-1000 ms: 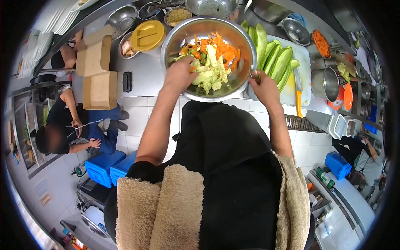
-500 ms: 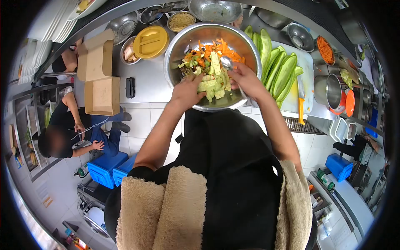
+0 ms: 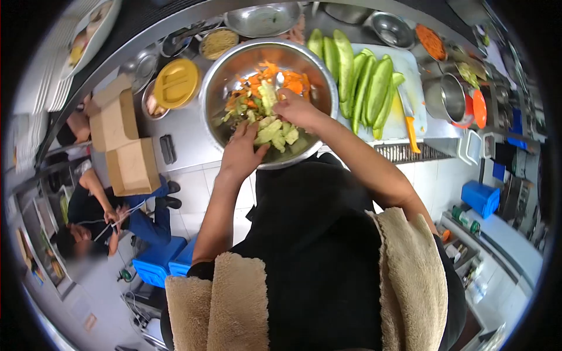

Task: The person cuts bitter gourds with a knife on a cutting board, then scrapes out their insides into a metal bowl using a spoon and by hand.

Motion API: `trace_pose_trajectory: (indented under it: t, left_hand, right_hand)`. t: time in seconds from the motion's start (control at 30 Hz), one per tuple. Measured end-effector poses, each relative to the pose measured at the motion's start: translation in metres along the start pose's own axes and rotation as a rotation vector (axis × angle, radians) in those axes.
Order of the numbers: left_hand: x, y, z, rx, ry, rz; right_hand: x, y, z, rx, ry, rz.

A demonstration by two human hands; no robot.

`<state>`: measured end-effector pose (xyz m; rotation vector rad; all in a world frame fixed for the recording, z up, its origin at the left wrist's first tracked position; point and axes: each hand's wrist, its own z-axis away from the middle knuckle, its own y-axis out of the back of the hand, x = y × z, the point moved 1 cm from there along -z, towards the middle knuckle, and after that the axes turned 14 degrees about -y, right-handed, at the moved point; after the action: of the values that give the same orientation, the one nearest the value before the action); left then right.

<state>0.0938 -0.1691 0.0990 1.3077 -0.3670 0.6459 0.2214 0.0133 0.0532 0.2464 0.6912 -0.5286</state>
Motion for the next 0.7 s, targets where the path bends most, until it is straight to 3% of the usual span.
trace_pose_trajectory:
  t: [0.13, 0.17, 0.37, 0.47, 0.5, 0.57, 0.6, 0.63, 0.7]
  left_hand:
    - [0.003, 0.005, -0.002, 0.087, -0.079, -0.017]
    - [0.004, 0.006, -0.004, 0.104, -0.098, -0.027]
    - [0.037, 0.011, -0.033, 0.207, -0.299, -0.003]
    - [0.064, 0.012, -0.05, 0.218, -0.358, 0.094]
    - [0.078, 0.013, -0.055, 0.231, -0.349, 0.093]
    - [0.103, 0.004, -0.064, 0.252, -0.437, 0.122]
    - [0.12, 0.0, -0.068, 0.269, -0.483, 0.131]
    - [0.144, -0.008, -0.07, 0.241, -0.468, 0.222]
    - [0.171, -0.042, -0.085, 0.181, -0.654, 0.201]
  right_hand:
    - [0.008, 0.002, 0.01, 0.119, 0.148, 0.256]
    - [0.013, 0.007, 0.013, 0.242, 0.206, 0.468]
    - [0.02, 0.06, 0.113, 0.381, 0.362, -0.037]
    - [0.059, 0.12, 0.159, 0.916, 0.437, 0.005]
    - [0.074, 0.143, 0.174, 0.985, 0.302, -0.037]
    - [0.126, 0.193, 0.178, 1.27, 0.271, 0.101]
    - [0.155, 0.218, 0.177, 1.342, 0.13, 0.237]
    - [0.174, 0.234, 0.181, 1.35, -0.018, 0.336]
    - [0.205, 0.261, 0.177, 1.347, 0.0, 0.389]
